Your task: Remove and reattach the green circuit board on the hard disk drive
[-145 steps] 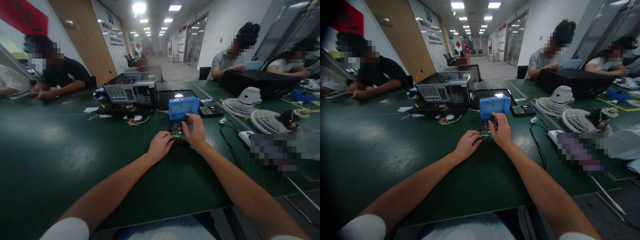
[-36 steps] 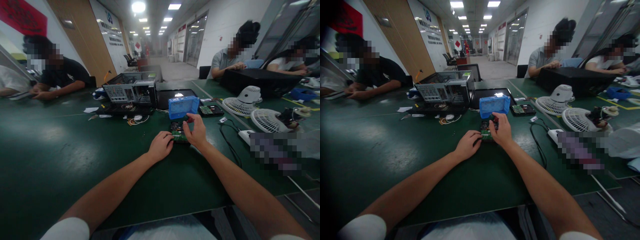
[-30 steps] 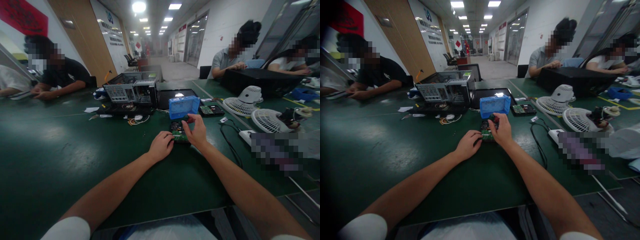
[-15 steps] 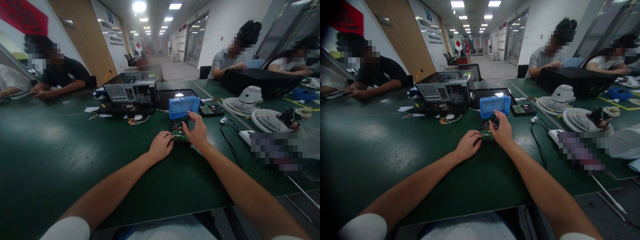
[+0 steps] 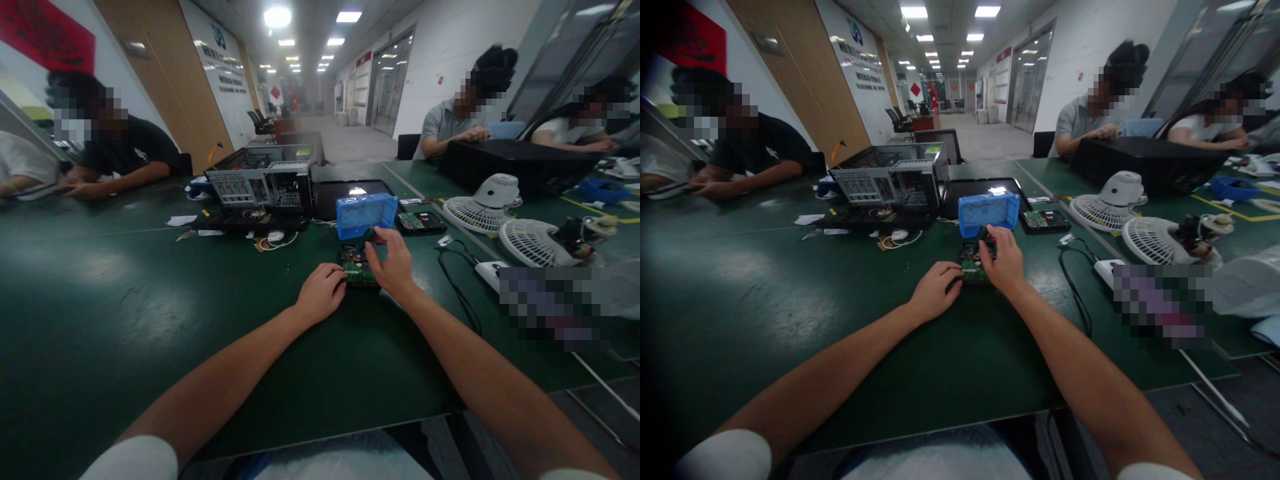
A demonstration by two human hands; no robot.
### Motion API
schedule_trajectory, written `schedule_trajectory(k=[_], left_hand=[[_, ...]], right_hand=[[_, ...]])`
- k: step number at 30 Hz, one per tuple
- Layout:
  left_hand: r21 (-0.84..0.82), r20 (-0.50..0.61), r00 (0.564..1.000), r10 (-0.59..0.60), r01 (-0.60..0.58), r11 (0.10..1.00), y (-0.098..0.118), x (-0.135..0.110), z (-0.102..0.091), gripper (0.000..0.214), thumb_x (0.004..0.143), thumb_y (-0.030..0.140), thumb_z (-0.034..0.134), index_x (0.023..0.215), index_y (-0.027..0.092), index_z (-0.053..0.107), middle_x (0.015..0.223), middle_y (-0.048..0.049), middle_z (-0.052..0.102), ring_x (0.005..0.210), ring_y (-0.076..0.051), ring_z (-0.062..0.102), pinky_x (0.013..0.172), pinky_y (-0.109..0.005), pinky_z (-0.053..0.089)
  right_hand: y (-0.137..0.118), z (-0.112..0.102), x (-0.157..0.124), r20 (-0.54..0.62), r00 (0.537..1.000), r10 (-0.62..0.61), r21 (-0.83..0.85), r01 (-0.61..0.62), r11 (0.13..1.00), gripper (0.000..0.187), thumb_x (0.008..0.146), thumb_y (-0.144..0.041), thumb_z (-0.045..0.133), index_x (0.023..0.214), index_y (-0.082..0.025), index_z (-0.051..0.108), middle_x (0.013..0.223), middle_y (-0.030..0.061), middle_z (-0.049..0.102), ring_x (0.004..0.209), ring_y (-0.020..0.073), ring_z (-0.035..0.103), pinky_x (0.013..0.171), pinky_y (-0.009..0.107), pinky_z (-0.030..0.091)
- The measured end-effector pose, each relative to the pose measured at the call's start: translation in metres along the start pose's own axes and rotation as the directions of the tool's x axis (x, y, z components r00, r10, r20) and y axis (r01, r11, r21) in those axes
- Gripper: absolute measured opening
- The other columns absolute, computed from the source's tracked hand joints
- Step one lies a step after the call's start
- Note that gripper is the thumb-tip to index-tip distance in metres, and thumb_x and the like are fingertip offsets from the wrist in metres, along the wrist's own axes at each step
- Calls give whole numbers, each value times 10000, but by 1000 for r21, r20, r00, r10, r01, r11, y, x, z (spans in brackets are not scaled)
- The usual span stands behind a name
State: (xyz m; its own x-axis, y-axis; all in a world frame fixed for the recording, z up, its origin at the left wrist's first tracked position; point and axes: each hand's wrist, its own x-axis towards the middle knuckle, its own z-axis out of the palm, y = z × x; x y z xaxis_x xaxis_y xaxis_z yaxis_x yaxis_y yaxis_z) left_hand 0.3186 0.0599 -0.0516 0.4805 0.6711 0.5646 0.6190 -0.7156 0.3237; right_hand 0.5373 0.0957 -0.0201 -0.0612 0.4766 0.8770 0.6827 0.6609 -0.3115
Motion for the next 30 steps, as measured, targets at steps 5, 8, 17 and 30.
schedule_trajectory(k=[5,8,17,30], left_hand=[[-30,-2,1000,-22,21,999,-3,5,-1,214,935,187,596,1133,201,676,1156,-99,674,1133,-259,610,984,-453,554],[-80,-64,996,-62,57,995,-2,20,-11,242,941,201,603,1178,205,654,1164,-90,674,1125,-250,623,1003,-444,541],[-261,-177,973,-146,96,960,29,89,-50,261,903,382,716,1088,200,692,1065,-29,682,643,-92,560,667,-257,502],[-235,-199,976,-86,38,971,13,95,-63,100,908,264,706,975,205,751,1023,-39,699,835,-148,652,751,-279,537]], right_hand=[[-3,3,-3,14,999,40,28,-40,999,426,977,-330,612,1380,-241,504,1177,116,680,969,259,705,881,464,606],[-7,4,-5,44,997,69,66,-72,995,451,979,-358,618,1395,-244,487,1168,106,696,930,245,725,852,436,622],[-20,8,-4,88,995,38,46,-43,998,385,974,-323,615,1337,-224,538,1221,127,684,1032,255,703,934,440,583],[26,-18,9,384,823,419,-158,-388,908,391,940,-451,642,1222,-180,617,832,39,693,776,211,660,722,324,499]])
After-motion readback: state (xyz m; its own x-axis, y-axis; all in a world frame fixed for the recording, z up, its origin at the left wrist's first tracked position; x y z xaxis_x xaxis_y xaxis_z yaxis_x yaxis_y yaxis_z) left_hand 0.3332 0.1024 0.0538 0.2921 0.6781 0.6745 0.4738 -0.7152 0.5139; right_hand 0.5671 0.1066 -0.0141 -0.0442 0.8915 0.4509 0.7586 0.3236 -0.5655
